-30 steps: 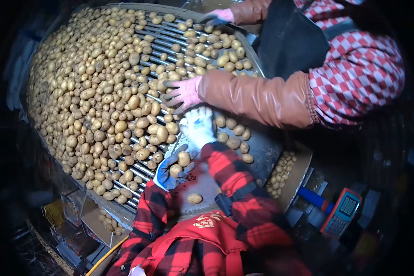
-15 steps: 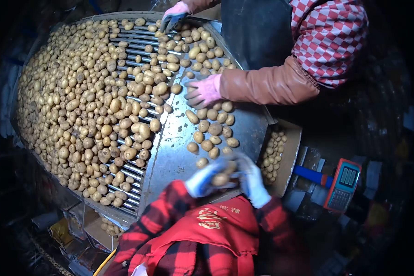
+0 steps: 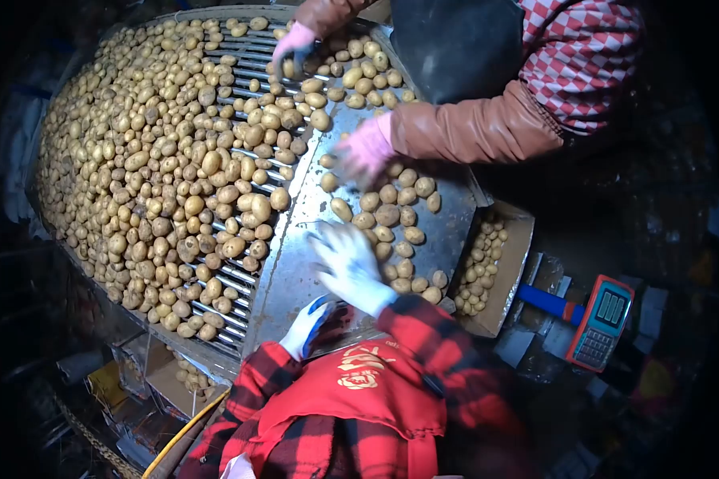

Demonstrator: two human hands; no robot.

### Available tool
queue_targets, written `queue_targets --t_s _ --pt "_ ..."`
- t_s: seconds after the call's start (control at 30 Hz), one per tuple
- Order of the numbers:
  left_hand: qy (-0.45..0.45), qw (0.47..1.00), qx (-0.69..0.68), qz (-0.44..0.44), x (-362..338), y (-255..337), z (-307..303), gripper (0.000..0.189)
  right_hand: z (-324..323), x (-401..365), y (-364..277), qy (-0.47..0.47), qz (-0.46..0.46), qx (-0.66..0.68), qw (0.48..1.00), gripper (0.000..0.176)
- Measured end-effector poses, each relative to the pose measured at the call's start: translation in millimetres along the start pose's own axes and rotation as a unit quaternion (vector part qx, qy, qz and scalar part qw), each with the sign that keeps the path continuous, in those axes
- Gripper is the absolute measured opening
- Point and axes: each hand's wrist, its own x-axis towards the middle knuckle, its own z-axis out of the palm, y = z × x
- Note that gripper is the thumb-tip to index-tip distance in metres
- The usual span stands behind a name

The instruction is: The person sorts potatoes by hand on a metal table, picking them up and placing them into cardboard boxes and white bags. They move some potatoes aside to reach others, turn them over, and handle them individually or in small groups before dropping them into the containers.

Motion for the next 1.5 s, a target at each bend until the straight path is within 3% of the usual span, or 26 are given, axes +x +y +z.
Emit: queue_targets --t_s 0.07,0.1,0.17,0.2,0.23,0.27,0.3,0.33,0.37,0.4,0.43,0.5,0.53,0.57,0.63,0.7,0.73,0.77,0.87,1.03,1.17,1.3,1.37,1.43,1.5 --pt "-0.004 0.999 -0.042 0.012 -11 -8 -11 0.041 32 53 -23 -0.009 -0.030 -0.005 0.999 0.063" --pt "-0.003 0.999 -0.043 0.009 -3 -24 -28 0.041 66 65 -33 -0.059 0.001 0.022 0.998 0.069" --pt "-0.016 0.994 -0.090 0.066 23 -72 -68 0.042 99 54 -65 -0.055 0.018 0.029 0.998 0.076" --pt "0.019 0.991 -0.100 0.083 -1 -51 -34 0.043 100 39 -74 -0.085 -0.019 0.018 0.996 0.073" --pt "0.078 0.997 0.003 0.011 10 -63 -54 0.048 98 24 -78 -0.116 -0.056 0.008 0.992 0.071" --pt "0.079 0.997 -0.001 0.010 17 -83 -67 0.048 95 9 -75 -0.133 -0.090 0.053 0.986 0.066" --pt "0.072 0.990 0.099 0.066 18 -89 -67 0.049 87 -6 -69 -0.152 -0.125 0.096 0.976 0.062" --pt "0.065 0.971 0.196 0.122 19 -96 -66 0.051 66 -16 -66 -0.156 -0.103 0.102 0.977 0.053" --pt "0.058 0.938 0.293 0.175 18 -100 -63 0.052 37 -18 -59 -0.117 -0.109 0.073 0.984 0.044" --pt "0.009 0.981 0.193 0.016 4 -70 -46 0.054 9 -16 -50 -0.114 -0.055 0.065 0.990 0.035" --pt "-0.014 0.995 0.093 0.046 -14 -45 -22 0.047 -4 -20 -34 -0.070 -0.004 -0.007 0.997 0.029" --pt "-0.085 0.982 0.103 0.131 -8 -38 -27 0.042 -26 -22 11 -0.063 0.124 -0.094 0.986 0.044" --pt "-0.023 0.991 0.082 0.099 7 -56 -36 0.039 -23 -22 31 -0.024 0.147 -0.159 0.976 0.051" --pt "-0.021 0.991 0.082 0.100 5 -51 -34 0.039 -22 -11 44 -0.056 0.211 -0.103 0.970 0.063" --pt "-0.034 0.975 0.185 0.119 -7 -26 -24 0.040 -17 22 36 -0.183 0.249 -0.180 0.934 0.070" --pt "-0.025 0.983 0.155 0.095 -14 -19 -17 0.040 11 34 20 -0.218 0.275 -0.236 0.906 0.088" --pt "-0.016 0.986 0.141 0.092 -9 -22 -18 0.040 24 39 16 -0.249 0.263 -0.294 0.885 0.089" --pt "-0.009 0.988 0.128 0.088 -6 -26 -19 0.040 36 35 13 -0.220 0.247 -0.338 0.881 0.086" --pt "0.020 0.985 0.114 0.129 -10 -30 -20 0.040 55 12 33 -0.090 0.178 -0.281 0.939 0.079" --pt "0.014 0.992 0.096 0.083 -6 -33 -29 0.039 55 47 61 -0.100 0.279 -0.204 0.933 0.076" --pt "0.003 0.980 0.122 0.156 -12 -25 -20 0.037 27 52 62 -0.087 0.268 -0.079 0.956 0.073" --pt "0.026 0.994 0.067 0.081 -17 -26 -22 0.036 -20 6 31 0.017 0.228 0.083 0.970 0.068" --pt "0.017 0.996 0.009 0.087 -19 -22 -20 0.035 -47 -42 38 0.027 0.267 0.055 0.962 0.064" --pt "0.023 0.996 0.007 0.091 -16 -24 -24 0.035 -78 -88 73 0.115 0.321 -0.045 0.939 0.062" --pt "0.037 0.995 0.011 0.089 -18 -18 -23 0.035 -122 -120 100 -0.009 0.412 -0.181 0.893 0.061"
